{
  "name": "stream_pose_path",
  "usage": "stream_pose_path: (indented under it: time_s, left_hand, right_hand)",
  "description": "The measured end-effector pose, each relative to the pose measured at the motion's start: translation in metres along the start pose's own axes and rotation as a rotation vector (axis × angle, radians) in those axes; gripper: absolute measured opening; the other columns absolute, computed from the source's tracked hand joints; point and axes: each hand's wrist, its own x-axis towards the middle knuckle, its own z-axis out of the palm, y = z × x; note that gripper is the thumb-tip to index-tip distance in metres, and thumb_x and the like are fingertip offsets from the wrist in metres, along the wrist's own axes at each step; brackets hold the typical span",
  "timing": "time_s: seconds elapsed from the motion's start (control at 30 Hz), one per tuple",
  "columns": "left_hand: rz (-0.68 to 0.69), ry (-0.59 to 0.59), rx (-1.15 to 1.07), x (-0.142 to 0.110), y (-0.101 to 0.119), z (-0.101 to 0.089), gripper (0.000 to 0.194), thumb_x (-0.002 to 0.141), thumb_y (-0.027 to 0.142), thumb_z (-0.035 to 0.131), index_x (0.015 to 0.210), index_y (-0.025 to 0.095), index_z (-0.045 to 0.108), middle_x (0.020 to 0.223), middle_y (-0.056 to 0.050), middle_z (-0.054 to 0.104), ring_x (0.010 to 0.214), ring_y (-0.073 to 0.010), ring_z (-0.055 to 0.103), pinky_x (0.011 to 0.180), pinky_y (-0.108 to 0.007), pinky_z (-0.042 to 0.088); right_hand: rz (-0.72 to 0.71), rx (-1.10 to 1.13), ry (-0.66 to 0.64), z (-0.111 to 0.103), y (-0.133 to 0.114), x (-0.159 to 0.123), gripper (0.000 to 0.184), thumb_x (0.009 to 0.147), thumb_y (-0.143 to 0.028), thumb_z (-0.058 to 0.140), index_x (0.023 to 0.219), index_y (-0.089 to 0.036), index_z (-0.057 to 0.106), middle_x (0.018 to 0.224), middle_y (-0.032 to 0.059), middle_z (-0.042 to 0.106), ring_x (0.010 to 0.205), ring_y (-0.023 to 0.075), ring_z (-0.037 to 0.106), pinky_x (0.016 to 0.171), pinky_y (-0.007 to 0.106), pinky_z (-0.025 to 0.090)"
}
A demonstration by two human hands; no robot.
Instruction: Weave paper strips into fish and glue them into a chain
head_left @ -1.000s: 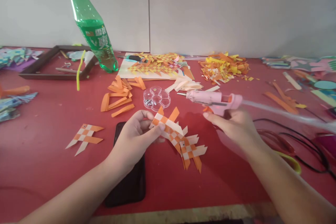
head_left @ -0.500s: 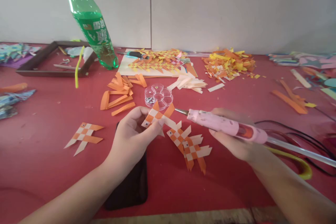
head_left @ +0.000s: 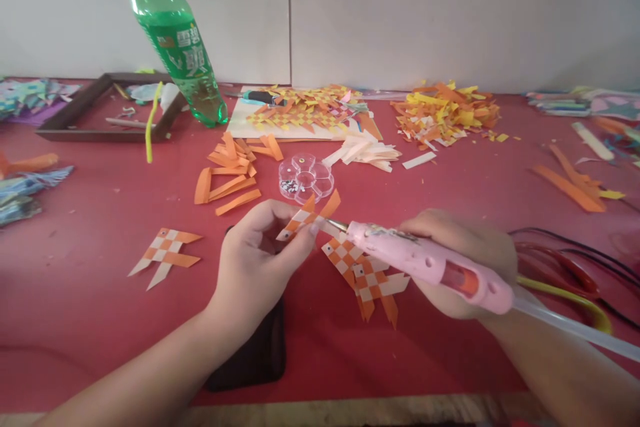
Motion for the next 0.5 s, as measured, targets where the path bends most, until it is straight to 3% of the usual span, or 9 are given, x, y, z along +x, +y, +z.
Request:
stream_pose_path:
  time_s: [0.1, 0.3, 0.5]
  left_hand:
    - [0.024, 0.008, 0.009, -0.001, -0.001, 0.000, 0.014, 0.080, 0.024, 0.074, 0.073, 0.021, 0.062, 0.068, 0.004, 0.065, 0.066, -0.0112, 0.062, 0.060, -0.020, 0.052]
    - [0.053, -0.013, 0.004, -0.002, -0.002, 0.000, 0.012, 0.082, 0.022, 0.072, 0.074, 0.020, 0.063, 0.071, 0.003, 0.072, 0.068, -0.0122, 0.067, 0.060, -0.020, 0.055]
    - [0.080, -0.020, -0.009, -0.003, -0.004, 0.000, 0.012, 0.082, 0.018, 0.072, 0.074, 0.021, 0.064, 0.072, 0.004, 0.074, 0.068, -0.0103, 0.069, 0.061, -0.017, 0.055]
  right_hand:
    - [-0.054, -0.036, -0.027, 0.001, 0.003, -0.001, 0.011, 0.079, -0.030, 0.063, 0.090, -0.028, 0.062, 0.069, 0.0027, 0.068, 0.061, 0.0217, 0.062, 0.060, 0.034, 0.047]
    - [-0.108, -0.127, 0.134, -0.002, -0.013, 0.006, 0.004, 0.082, -0.028, 0.059, 0.083, -0.026, 0.055, 0.063, 0.0010, 0.064, 0.056, 0.0188, 0.059, 0.055, 0.031, 0.042]
    - [-0.161, -0.154, 0.182, -0.009, -0.019, 0.010, 0.005, 0.082, -0.023, 0.055, 0.082, -0.026, 0.051, 0.059, -0.0007, 0.058, 0.052, 0.0168, 0.052, 0.050, 0.031, 0.034]
